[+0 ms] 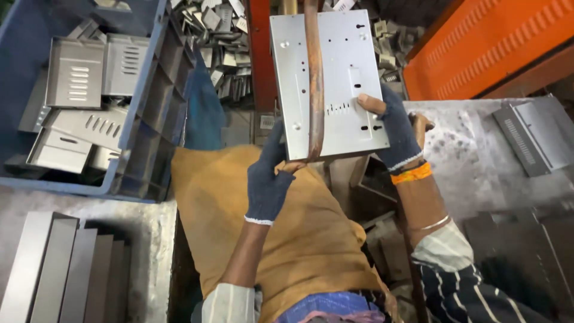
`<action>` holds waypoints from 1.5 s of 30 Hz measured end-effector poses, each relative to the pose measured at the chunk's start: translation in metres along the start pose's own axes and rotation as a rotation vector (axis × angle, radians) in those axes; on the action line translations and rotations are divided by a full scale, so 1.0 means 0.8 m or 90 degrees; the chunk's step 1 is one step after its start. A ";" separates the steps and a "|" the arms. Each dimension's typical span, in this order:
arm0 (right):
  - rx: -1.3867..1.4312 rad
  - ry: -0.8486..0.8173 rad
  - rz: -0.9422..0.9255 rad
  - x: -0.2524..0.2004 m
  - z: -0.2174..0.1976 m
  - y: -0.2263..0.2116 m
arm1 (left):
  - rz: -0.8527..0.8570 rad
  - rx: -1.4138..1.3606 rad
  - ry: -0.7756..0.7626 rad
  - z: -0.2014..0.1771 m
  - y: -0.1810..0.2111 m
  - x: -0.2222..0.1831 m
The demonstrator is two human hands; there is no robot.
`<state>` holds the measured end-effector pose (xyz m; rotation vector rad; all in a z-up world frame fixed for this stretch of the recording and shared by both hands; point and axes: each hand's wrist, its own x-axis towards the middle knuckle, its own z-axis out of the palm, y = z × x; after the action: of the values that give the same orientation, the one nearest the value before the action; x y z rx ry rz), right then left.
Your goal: The person is assembling and spot welding metal casing components together using a welding machine.
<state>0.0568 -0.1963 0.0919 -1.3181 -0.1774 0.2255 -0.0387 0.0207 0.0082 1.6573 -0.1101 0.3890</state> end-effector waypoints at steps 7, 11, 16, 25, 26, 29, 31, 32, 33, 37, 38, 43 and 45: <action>-0.002 0.005 -0.051 -0.002 0.041 0.012 | -0.065 0.029 -0.016 -0.046 -0.018 0.004; 0.060 -0.024 -0.026 0.019 0.035 0.033 | 0.043 -0.008 -0.023 -0.060 -0.035 0.009; 0.008 0.022 -0.084 0.023 0.048 0.064 | -0.085 0.010 0.011 -0.084 -0.027 0.004; -0.065 0.123 -0.068 0.047 0.059 0.127 | -0.114 -0.012 0.100 -0.115 -0.088 -0.007; -0.065 0.119 -0.064 0.039 0.064 0.113 | -0.117 -0.011 0.104 -0.115 -0.097 -0.006; 0.147 0.033 -0.098 0.009 0.047 0.091 | -0.084 -0.046 0.077 -0.086 -0.095 -0.009; 0.180 0.021 -0.079 0.006 0.012 0.093 | 0.237 0.112 0.122 -0.051 -0.048 0.003; 0.179 0.019 -0.079 -0.002 0.001 0.095 | 0.237 0.112 0.124 -0.023 -0.031 0.000; 0.223 0.077 -0.014 -0.010 -0.010 0.096 | 0.072 0.011 0.200 0.005 -0.014 -0.002; -0.237 0.211 -0.012 -0.029 -0.078 0.195 | -0.212 -0.131 0.331 0.079 -0.044 -0.020; -0.238 0.204 -0.015 -0.039 -0.053 0.169 | -0.208 -0.132 0.338 0.071 -0.029 -0.011; -0.676 0.183 -0.487 -0.053 0.027 0.062 | -0.026 -0.080 0.105 0.019 -0.021 0.034; -0.723 0.174 -0.274 -0.034 0.032 0.047 | -0.028 -0.120 0.042 0.015 -0.037 0.039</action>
<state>0.0217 -0.1708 0.0617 -2.3623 -0.3783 -0.5050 0.0018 0.0174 -0.0113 1.4576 -0.0590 0.3879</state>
